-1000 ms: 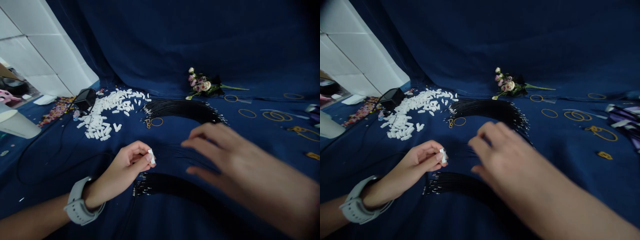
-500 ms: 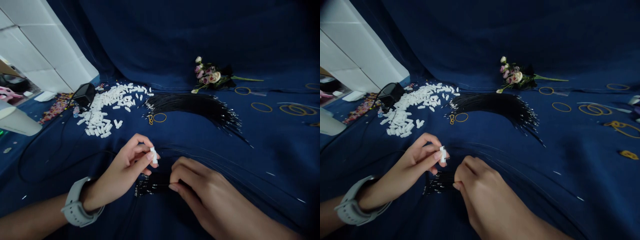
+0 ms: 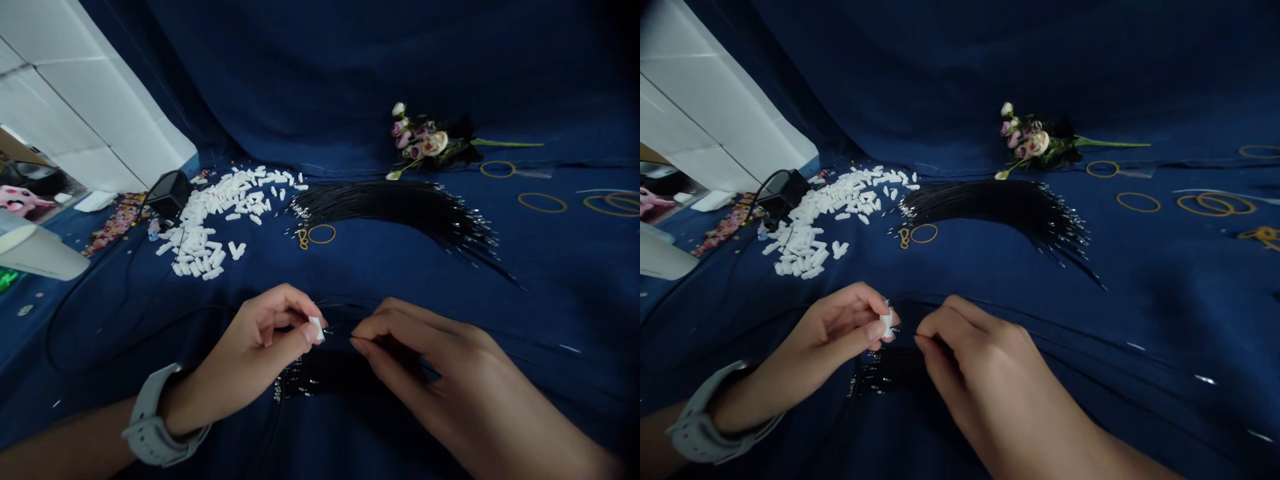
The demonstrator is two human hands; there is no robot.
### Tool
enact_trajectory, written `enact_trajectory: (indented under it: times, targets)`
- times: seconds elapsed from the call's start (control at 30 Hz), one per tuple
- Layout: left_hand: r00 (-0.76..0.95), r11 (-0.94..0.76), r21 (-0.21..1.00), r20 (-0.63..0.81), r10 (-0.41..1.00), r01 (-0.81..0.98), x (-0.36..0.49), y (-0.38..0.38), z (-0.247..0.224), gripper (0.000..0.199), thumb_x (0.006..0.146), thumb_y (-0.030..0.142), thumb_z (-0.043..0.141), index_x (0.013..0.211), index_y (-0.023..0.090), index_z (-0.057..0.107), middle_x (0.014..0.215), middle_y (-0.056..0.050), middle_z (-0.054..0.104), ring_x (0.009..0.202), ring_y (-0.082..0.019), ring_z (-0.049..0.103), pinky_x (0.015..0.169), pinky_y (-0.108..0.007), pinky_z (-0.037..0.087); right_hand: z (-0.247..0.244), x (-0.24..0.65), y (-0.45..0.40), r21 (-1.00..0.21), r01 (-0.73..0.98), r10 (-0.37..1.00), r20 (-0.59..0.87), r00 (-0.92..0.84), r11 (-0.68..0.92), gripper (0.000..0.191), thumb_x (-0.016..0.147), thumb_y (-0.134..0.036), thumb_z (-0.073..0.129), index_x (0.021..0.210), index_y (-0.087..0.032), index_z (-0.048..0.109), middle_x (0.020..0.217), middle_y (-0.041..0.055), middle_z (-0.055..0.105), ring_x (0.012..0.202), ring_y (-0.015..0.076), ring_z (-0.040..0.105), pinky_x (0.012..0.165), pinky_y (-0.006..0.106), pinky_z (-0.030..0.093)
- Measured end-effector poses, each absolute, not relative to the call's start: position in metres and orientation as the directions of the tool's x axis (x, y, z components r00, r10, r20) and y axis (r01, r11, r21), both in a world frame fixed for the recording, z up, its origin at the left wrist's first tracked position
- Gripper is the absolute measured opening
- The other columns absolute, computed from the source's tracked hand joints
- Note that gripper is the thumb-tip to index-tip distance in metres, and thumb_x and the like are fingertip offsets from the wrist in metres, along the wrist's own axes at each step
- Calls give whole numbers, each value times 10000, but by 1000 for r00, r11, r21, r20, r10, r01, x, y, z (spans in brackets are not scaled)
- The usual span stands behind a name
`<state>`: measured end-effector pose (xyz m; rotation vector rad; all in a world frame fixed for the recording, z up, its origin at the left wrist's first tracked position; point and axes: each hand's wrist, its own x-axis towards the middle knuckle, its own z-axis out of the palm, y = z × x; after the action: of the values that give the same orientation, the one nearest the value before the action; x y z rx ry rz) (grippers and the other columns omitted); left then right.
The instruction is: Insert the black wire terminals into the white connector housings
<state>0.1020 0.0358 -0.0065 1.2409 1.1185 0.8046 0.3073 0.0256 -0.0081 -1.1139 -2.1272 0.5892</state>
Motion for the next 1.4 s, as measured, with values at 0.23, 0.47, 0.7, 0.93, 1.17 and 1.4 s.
enact_trajectory:
  times: [0.23,0.47,0.7,0.93,1.17,1.4]
  targets:
    - [316,183,980,-198,928,78,99,34,-8,38,858,197,689,834,216,666,825,42,704,742,-67,636,684,-158,467,-6,306,26,-657,527,835,333,-439,539,180,919,-133,487,831,-221,618,752,-35,628,562,59,593,472,160,427]
    - [328,177,982,-188,926,61,97,32,-7,38,858,235,705,839,219,676,837,26,702,765,-88,638,687,-175,472,-6,306,23,-647,520,822,340,-457,558,192,935,-139,467,837,-206,618,738,-22,614,547,67,579,482,187,421]
    - [348,177,981,-194,917,80,97,31,-8,12,879,260,689,873,250,686,837,32,698,802,-91,641,703,-166,486,-7,306,23,-644,531,827,331,-455,550,196,942,-155,462,849,-207,626,748,-8,624,543,79,579,473,195,423]
    - [331,142,985,-168,928,100,98,30,-7,20,868,263,701,857,248,695,892,22,709,832,-100,650,715,-158,513,-7,307,22,-572,566,801,353,-484,594,262,968,-159,420,836,-197,643,711,-11,601,500,79,550,464,235,396]
    - [333,114,985,-150,931,127,99,29,-8,15,874,255,687,865,246,693,910,6,709,848,-123,656,720,-184,531,-8,309,22,-519,587,780,336,-528,621,263,961,-147,410,854,-190,646,739,0,609,538,100,554,489,249,426]
    - [339,118,983,-161,927,142,100,29,-10,32,880,280,676,869,254,690,925,6,706,850,-129,653,732,-197,524,-9,311,21,-514,597,782,311,-539,616,244,945,-128,412,817,-202,606,736,-4,606,533,111,574,475,239,450]
